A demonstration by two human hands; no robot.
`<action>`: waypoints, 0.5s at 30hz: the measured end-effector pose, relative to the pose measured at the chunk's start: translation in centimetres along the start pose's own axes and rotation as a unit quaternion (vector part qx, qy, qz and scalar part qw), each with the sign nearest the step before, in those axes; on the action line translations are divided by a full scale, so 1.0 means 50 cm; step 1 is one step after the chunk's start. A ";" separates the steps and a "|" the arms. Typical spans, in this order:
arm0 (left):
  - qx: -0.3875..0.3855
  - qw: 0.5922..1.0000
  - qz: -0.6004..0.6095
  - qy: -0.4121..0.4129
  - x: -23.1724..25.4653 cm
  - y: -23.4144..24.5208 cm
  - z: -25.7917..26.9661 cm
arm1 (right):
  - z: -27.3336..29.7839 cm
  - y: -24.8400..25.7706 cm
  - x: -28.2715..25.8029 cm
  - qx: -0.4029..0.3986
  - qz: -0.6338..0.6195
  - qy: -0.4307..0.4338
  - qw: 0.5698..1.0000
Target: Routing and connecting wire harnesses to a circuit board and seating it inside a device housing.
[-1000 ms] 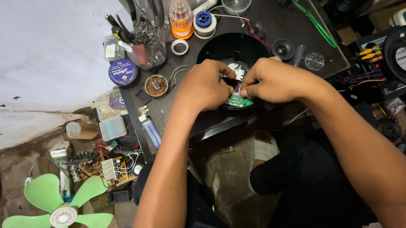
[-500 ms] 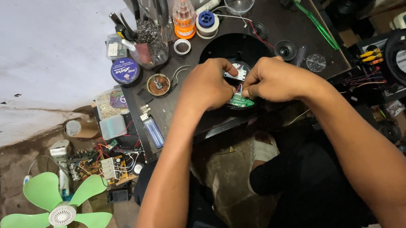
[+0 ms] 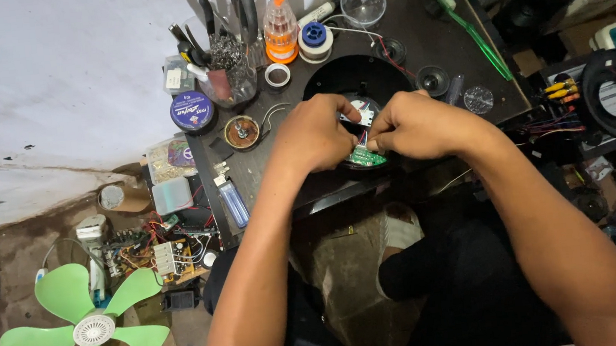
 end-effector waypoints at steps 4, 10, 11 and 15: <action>-0.001 0.999 0.032 0.006 0.000 0.007 0.012 | 0.005 0.016 0.018 0.000 -0.018 0.051 0.999; 0.133 0.986 0.067 -0.074 -0.033 0.011 0.001 | 0.001 0.040 0.082 0.165 -0.196 0.062 0.965; 0.167 0.980 0.047 -0.093 -0.029 0.017 0.004 | -0.009 0.038 0.096 0.198 -0.198 0.072 0.957; 0.220 0.967 0.009 -0.124 -0.030 0.011 0.003 | -0.054 0.022 0.146 0.302 -0.152 0.133 0.932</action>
Point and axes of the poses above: each hand's wrist, its own z-axis away from the middle knuckle, its own y-axis out of the back of the hand, x = y × z, the point moved 1 cm from there along -z, towards the middle knuckle, and after that the axes turned 7 degrees about -y, right-handed, at the moved point
